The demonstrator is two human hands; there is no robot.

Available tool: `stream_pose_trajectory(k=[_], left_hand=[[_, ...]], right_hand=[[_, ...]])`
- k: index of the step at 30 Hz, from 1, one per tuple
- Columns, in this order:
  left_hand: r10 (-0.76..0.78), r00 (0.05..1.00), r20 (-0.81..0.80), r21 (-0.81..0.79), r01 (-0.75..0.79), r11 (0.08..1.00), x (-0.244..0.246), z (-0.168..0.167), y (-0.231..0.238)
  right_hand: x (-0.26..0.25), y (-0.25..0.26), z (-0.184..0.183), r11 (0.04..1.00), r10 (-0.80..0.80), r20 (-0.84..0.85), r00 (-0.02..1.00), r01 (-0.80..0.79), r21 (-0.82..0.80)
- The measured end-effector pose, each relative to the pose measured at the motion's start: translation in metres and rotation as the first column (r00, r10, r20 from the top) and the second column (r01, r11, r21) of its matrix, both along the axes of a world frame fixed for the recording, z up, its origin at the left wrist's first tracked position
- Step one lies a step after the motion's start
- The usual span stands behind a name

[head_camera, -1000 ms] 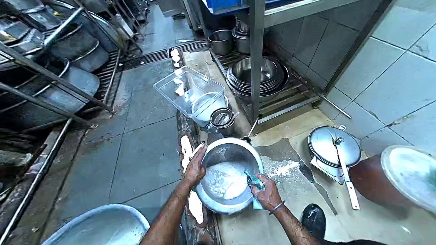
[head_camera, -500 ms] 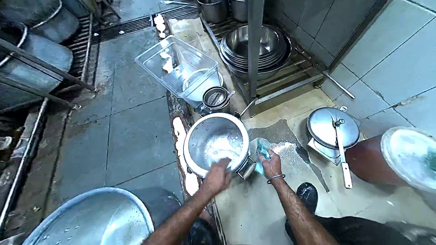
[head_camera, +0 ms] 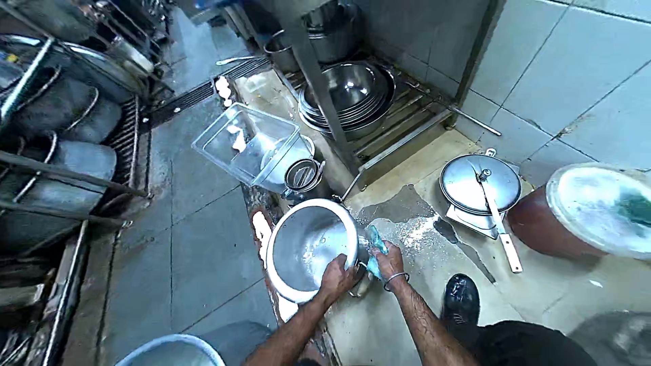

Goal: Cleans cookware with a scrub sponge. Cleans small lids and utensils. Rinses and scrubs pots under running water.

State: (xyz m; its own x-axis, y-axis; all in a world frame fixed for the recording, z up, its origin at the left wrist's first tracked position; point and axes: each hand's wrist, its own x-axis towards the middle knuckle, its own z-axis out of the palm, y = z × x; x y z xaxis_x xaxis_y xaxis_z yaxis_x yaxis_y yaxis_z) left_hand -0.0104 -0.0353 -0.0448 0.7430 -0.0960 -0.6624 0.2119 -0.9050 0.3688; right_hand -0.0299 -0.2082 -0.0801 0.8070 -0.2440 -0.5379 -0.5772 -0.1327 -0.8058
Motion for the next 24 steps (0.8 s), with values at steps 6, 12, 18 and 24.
stream_pose_trajectory(k=[6, 12, 18, 24], left_hand=[[0.146, 0.984, 0.1, -0.151, -0.13, 0.98, -0.003, 0.051, 0.027], [0.433, 0.897, 0.084, -0.414, -0.364, 0.834, 0.002, 0.086, 0.061], [0.432, 0.818, 0.38, -0.288, -0.339, 0.896, -0.003, 0.056, 0.104], [0.352, 0.793, 0.498, -0.173, -0.307, 0.936, -0.008, 0.053, 0.139]], right_hand=[[0.002, -0.017, 0.013, 0.992, -0.119, 0.019, 0.993, 0.118, 0.049], [-0.001, -0.003, 0.036, 0.998, 0.0, 0.101, 0.995, 0.006, -0.059], [-0.011, 0.052, 0.03, 0.873, 0.435, 0.429, 0.792, -0.255, -0.415], [-0.012, 0.087, 0.024, 0.753, 0.639, 0.501, 0.583, -0.342, -0.562]])
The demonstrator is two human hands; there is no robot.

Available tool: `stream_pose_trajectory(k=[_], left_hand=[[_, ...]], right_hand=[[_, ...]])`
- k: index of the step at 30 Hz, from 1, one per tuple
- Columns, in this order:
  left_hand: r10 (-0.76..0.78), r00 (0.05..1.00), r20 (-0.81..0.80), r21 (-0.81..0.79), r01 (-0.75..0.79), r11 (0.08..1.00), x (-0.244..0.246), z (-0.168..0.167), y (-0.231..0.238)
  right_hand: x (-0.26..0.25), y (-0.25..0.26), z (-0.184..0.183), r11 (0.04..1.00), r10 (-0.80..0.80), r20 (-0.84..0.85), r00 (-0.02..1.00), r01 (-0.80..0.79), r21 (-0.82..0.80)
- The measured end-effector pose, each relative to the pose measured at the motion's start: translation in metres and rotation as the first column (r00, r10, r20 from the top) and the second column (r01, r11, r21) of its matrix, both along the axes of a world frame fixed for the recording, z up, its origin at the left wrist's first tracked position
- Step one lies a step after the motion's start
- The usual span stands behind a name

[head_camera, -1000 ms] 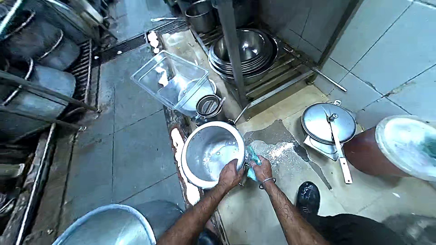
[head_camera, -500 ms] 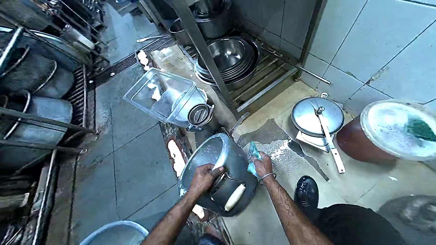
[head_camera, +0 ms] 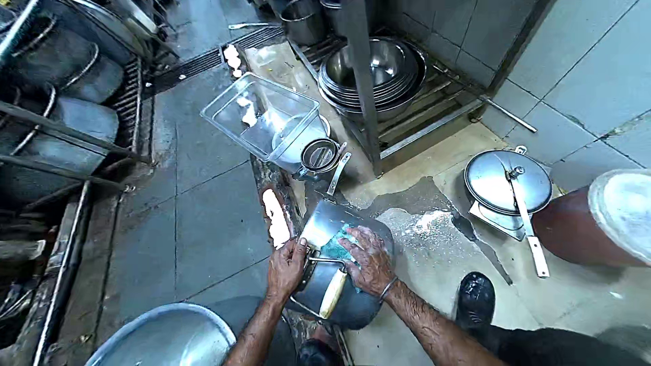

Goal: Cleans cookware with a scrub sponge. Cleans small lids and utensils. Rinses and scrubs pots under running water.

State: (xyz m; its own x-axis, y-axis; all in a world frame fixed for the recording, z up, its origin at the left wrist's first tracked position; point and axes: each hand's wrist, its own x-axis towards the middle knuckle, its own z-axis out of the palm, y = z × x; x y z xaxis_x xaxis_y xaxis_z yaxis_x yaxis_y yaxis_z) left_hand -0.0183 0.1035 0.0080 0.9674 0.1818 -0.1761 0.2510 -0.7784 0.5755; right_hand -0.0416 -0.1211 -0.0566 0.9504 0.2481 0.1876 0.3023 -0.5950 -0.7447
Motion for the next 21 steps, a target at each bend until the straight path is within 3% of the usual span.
stream_pose_trajectory(k=[2, 4, 6, 8, 10, 12, 14, 16, 21], left_hand=[[-0.013, 0.999, 0.037, 0.01, 0.013, 1.0, -0.007, -0.003, 0.004], [-0.009, 0.998, 0.057, 0.01, 0.009, 1.0, -0.017, -0.005, 0.003], [-0.015, 0.998, 0.059, 0.035, 0.013, 0.999, -0.026, -0.004, 0.0], [-0.046, 0.997, 0.06, 0.078, 0.041, 0.996, -0.027, -0.006, -0.003], [-0.069, 0.996, 0.063, 0.106, 0.062, 0.992, -0.022, -0.008, -0.002], [-0.099, 0.993, 0.066, 0.102, 0.092, 0.99, -0.012, -0.009, -0.001], [-0.162, 0.986, 0.038, 0.101, 0.158, 0.982, -0.006, -0.007, -0.003], [-0.234, 0.972, 0.011, 0.081, 0.232, 0.969, -0.001, 0.0, -0.005], [-0.271, 0.946, 0.176, 0.113, 0.254, 0.961, -0.015, -0.007, -0.002]], right_hand=[[0.02, 0.001, -0.002, 0.999, -0.003, -0.026, 1.0, 0.001, -0.055], [0.058, -0.012, -0.004, 0.996, -0.021, -0.268, 0.963, -0.002, -0.087], [0.108, -0.027, -0.02, 0.993, -0.092, -0.583, 0.807, 0.03, -0.115], [0.137, -0.035, -0.038, 0.988, -0.131, -0.712, 0.69, 0.029, -0.154], [0.118, -0.033, -0.028, 0.988, -0.149, -0.651, 0.744, 0.081, -0.133], [0.073, -0.024, -0.008, 0.996, -0.074, -0.392, 0.917, 0.085, 0.011], [0.032, -0.003, 0.003, 0.973, 0.105, -0.057, 0.993, -0.09, 0.214], [0.018, 0.019, 0.014, 0.929, 0.195, 0.146, 0.97, -0.231, 0.291], [0.045, 0.012, 0.022, 0.913, 0.335, 0.021, 0.942, -0.33, 0.238]])
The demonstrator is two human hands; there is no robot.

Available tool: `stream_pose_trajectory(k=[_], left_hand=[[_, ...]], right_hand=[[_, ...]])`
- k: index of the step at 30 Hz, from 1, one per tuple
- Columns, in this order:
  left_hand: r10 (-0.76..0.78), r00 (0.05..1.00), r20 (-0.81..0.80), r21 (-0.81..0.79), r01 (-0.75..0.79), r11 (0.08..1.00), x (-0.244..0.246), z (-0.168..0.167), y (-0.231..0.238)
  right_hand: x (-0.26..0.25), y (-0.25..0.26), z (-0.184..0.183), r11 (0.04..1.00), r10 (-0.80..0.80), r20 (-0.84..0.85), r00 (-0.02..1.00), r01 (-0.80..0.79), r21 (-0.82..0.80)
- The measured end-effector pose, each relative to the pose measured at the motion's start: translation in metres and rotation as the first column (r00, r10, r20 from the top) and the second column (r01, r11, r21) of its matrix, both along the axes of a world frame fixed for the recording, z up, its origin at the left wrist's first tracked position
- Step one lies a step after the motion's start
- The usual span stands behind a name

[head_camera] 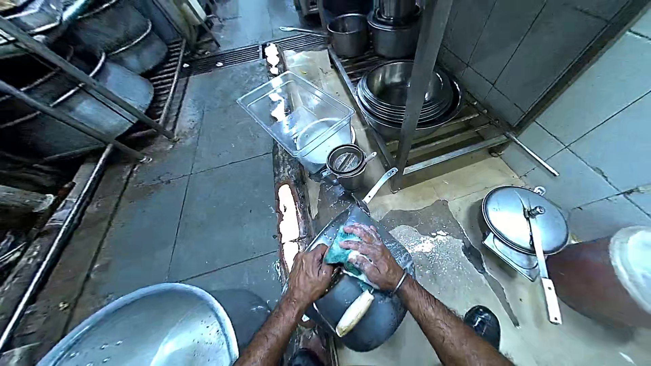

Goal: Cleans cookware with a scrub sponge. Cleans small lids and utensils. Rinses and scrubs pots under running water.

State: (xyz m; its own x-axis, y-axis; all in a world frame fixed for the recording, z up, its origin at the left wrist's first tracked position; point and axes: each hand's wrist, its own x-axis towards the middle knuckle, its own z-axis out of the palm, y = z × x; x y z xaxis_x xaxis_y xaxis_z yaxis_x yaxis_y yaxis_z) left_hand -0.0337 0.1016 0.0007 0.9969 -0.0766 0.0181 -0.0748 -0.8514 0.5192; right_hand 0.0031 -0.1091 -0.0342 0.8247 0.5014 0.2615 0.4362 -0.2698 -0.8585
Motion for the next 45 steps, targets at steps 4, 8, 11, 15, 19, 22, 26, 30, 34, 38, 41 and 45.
stream_pose_trajectory(k=[4, 8, 11, 15, 19, 22, 26, 30, 34, 38, 41, 45], left_hand=[[0.012, 0.998, 0.061, -0.026, -0.011, 1.0, -0.017, -0.012, 0.005], [-0.001, 1.0, -0.001, -0.03, 0.001, 1.0, -0.026, -0.004, -0.006], [0.036, 0.995, -0.098, 0.01, -0.035, 0.999, -0.028, 0.01, -0.026], [0.002, 0.997, -0.081, 0.029, 0.0, 1.0, -0.023, 0.019, -0.04], [-0.076, 0.991, -0.109, 0.043, 0.081, 0.996, -0.028, 0.014, -0.044], [-0.084, 0.986, -0.143, 0.09, 0.097, 0.991, -0.035, 0.015, -0.052], [-0.059, 0.98, -0.189, 0.141, 0.086, 0.986, -0.028, 0.024, -0.067], [0.031, 0.979, -0.204, 0.148, -0.001, 0.989, -0.016, 0.031, -0.063], [0.071, 0.987, -0.145, 0.116, -0.054, 0.992, -0.014, 0.022, -0.047], [0.032, 0.996, -0.088, 0.099, -0.023, 0.995, -0.005, 0.018, -0.033], [-0.068, 0.988, 0.138, 0.066, 0.059, 0.996, -0.01, 0.002, -0.022], [-0.086, 0.971, 0.222, 0.038, 0.079, 0.996, -0.023, -0.009, -0.012]], right_hand=[[0.034, 0.0, -0.001, 0.99, -0.129, -0.043, 0.991, 0.125, -0.07], [0.068, -0.004, 0.012, 0.922, -0.354, -0.198, 0.914, 0.305, -0.237], [0.04, -0.002, 0.024, 0.922, -0.35, -0.157, 0.924, 0.309, -0.234], [-0.022, -0.01, 0.024, 0.975, -0.15, 0.078, 0.986, 0.16, -0.154], [0.014, -0.023, 0.038, 0.903, -0.072, 0.021, 0.997, 0.074, -0.422], [0.064, -0.02, 0.065, 0.693, -0.12, -0.185, 0.975, -0.051, -0.719], [0.083, -0.004, 0.084, 0.483, -0.24, -0.259, 0.936, -0.116, -0.868], [0.037, -0.02, 0.068, 0.718, -0.205, -0.094, 0.974, 0.085, -0.691], [-0.046, -0.035, 0.011, 0.949, -0.292, 0.053, 0.955, 0.296, -0.111], [-0.102, -0.011, -0.022, 0.844, -0.533, 0.064, 0.843, 0.536, -0.021], [-0.075, -0.021, -0.036, 0.798, -0.595, 0.007, 0.803, 0.592, -0.114], [0.001, -0.062, -0.057, 0.814, -0.579, -0.493, 0.649, 0.487, -0.315]])
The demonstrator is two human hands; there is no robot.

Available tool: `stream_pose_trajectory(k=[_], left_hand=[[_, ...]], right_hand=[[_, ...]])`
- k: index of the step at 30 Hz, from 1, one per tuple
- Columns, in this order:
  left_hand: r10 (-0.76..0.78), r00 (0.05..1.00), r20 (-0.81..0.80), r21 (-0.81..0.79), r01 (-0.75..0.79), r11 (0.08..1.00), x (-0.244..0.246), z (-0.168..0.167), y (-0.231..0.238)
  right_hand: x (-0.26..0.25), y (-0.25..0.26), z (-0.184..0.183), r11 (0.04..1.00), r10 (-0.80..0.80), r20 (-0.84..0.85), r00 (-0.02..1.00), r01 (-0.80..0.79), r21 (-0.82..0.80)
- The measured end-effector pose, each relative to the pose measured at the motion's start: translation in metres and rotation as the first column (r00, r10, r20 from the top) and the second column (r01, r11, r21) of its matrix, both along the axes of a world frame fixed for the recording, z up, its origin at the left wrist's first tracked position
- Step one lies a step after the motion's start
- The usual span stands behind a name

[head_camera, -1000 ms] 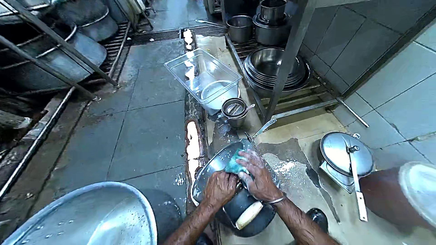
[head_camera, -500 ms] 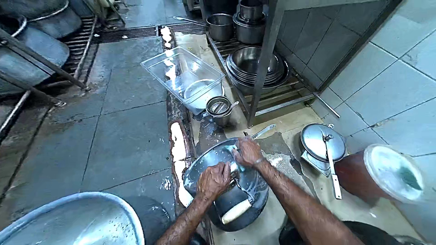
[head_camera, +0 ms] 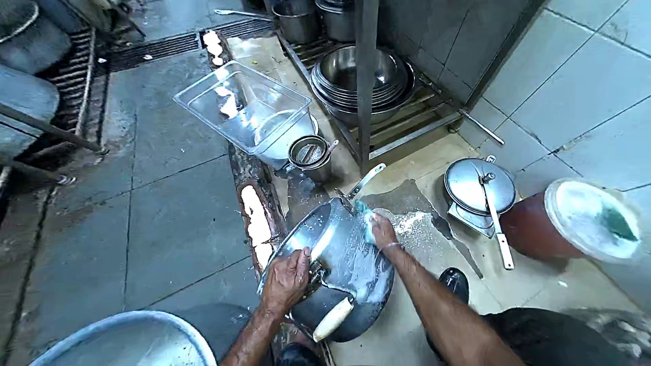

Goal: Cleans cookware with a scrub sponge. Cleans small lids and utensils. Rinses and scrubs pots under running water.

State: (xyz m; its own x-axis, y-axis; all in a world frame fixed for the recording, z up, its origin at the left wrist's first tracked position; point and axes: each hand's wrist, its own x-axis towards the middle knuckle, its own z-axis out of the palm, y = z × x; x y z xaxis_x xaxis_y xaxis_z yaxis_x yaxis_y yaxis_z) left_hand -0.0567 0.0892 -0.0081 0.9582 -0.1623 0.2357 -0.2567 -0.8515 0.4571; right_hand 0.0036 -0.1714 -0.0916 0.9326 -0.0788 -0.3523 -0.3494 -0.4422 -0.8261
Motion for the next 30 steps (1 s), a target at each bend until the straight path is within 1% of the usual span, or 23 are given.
stream_pose_trajectory(k=[2, 3, 4, 5, 6, 8, 10, 11, 12, 13, 14, 15, 16, 17, 18, 19, 20, 21, 22, 24, 26, 28, 30], left_hand=[[-0.002, 1.0, 0.002, 0.001, 0.002, 1.0, 0.0, 0.0, 0.003], [0.013, 1.0, -0.026, 0.008, -0.013, 1.0, 0.002, 0.001, 0.004], [0.039, 0.997, -0.062, 0.018, -0.038, 0.999, 0.004, 0.002, 0.006], [0.063, 0.994, -0.092, 0.022, -0.061, 0.998, 0.009, 0.003, 0.006], [0.08, 0.991, -0.111, 0.022, -0.078, 0.997, 0.015, 0.003, 0.007], [0.094, 0.982, -0.163, 0.017, -0.092, 0.996, 0.029, 0.005, 0.008], [0.093, 0.973, -0.213, 0.013, -0.092, 0.996, 0.038, 0.011, 0.008], [0.089, 0.97, -0.227, 0.011, -0.089, 0.996, 0.04, 0.013, 0.008], [0.086, 0.97, -0.226, 0.01, -0.086, 0.996, 0.041, 0.013, 0.008], [0.084, 0.974, -0.212, 0.005, -0.085, 0.996, 0.04, 0.013, 0.008], [0.089, 0.975, -0.203, 0.0, -0.091, 0.996, 0.037, 0.013, 0.009], [0.099, 0.974, -0.203, -0.007, -0.102, 0.995, 0.032, 0.013, 0.01], [0.115, 0.972, -0.205, -0.016, -0.121, 0.993, 0.027, 0.011, 0.012], [0.137, 0.969, -0.207, -0.02, -0.144, 0.989, 0.023, 0.01, 0.013], [0.162, 0.963, -0.216, -0.023, -0.171, 0.985, 0.022, 0.011, 0.013], [0.186, 0.955, -0.233, -0.033, -0.198, 0.98, 0.024, 0.012, 0.013], [0.208, 0.945, -0.252, -0.031, -0.223, 0.974, 0.025, 0.013, 0.014], [0.226, 0.938, -0.264, -0.023, -0.24, 0.97, 0.024, 0.012, 0.016], [0.24, 0.933, -0.269, -0.016, -0.253, 0.967, 0.022, 0.011, 0.018], [0.255, 0.92, -0.297, 0.0, -0.267, 0.964, 0.026, 0.013, 0.025], [0.247, 0.914, -0.322, -0.005, -0.263, 0.965, 0.035, 0.012, 0.03], [0.22, 0.923, -0.315, -0.017, -0.237, 0.971, 0.038, 0.009, 0.035], [0.172, 0.941, -0.293, -0.057, -0.197, 0.979, 0.037, 0.006, 0.038]], right_hand=[[0.022, -0.013, -0.028, 0.998, 0.007, -0.154, 0.988, 0.002, 0.06], [0.024, -0.013, -0.032, 0.997, -0.001, -0.191, 0.982, 0.015, 0.072], [0.018, -0.009, -0.024, 0.997, -0.021, -0.201, 0.979, 0.034, 0.064], [0.007, -0.004, -0.002, 0.997, -0.038, -0.188, 0.981, 0.049, 0.055], [-0.006, 0.003, 0.015, 0.998, -0.048, -0.113, 0.992, 0.051, 0.028], [-0.044, 0.026, 0.034, 0.997, -0.004, 0.156, 0.988, 0.016, -0.079], [-0.078, 0.052, 0.033, 0.985, 0.052, 0.439, 0.897, 0.026, -0.17], [-0.083, 0.058, 0.028, 0.977, 0.068, 0.529, 0.846, 0.051, -0.208], [-0.079, 0.055, 0.022, 0.974, 0.077, 0.557, 0.827, 0.057, -0.22], [-0.07, 0.046, 0.018, 0.976, 0.083, 0.52, 0.85, 0.037, -0.215], [-0.057, 0.032, 0.015, 0.981, 0.09, 0.412, 0.907, -0.009, -0.194], [-0.043, 0.014, 0.01, 0.988, 0.082, 0.253, 0.964, -0.046, -0.145], [-0.031, -0.006, 0.001, 0.996, 0.055, 0.064, 0.996, -0.05, -0.073], [-0.025, -0.025, -0.017, 1.0, 0.015, -0.099, 0.995, -0.015, 0.002], [-0.019, -0.038, -0.039, 0.998, -0.013, -0.219, 0.976, 0.026, 0.059], [-0.014, -0.043, -0.054, 0.991, -0.042, -0.282, 0.959, 0.075, 0.109], [-0.018, -0.04, -0.062, 0.978, -0.107, -0.291, 0.951, 0.153, 0.14], [-0.028, -0.033, -0.06, 0.961, -0.19, -0.259, 0.947, 0.233, 0.147], [-0.043, -0.024, -0.05, 0.953, -0.247, -0.201, 0.948, 0.276, 0.129], [-0.073, -0.003, -0.019, 0.968, -0.245, -0.027, 0.969, 0.247, 0.046], [-0.092, 0.016, 0.003, 0.984, -0.146, 0.164, 0.976, 0.16, -0.076], [-0.1, 0.036, 0.019, 0.973, -0.009, 0.296, 0.955, 0.076, -0.216], [-0.088, 0.042, 0.019, 0.949, 0.097, 0.391, 0.915, 0.034, -0.314]])
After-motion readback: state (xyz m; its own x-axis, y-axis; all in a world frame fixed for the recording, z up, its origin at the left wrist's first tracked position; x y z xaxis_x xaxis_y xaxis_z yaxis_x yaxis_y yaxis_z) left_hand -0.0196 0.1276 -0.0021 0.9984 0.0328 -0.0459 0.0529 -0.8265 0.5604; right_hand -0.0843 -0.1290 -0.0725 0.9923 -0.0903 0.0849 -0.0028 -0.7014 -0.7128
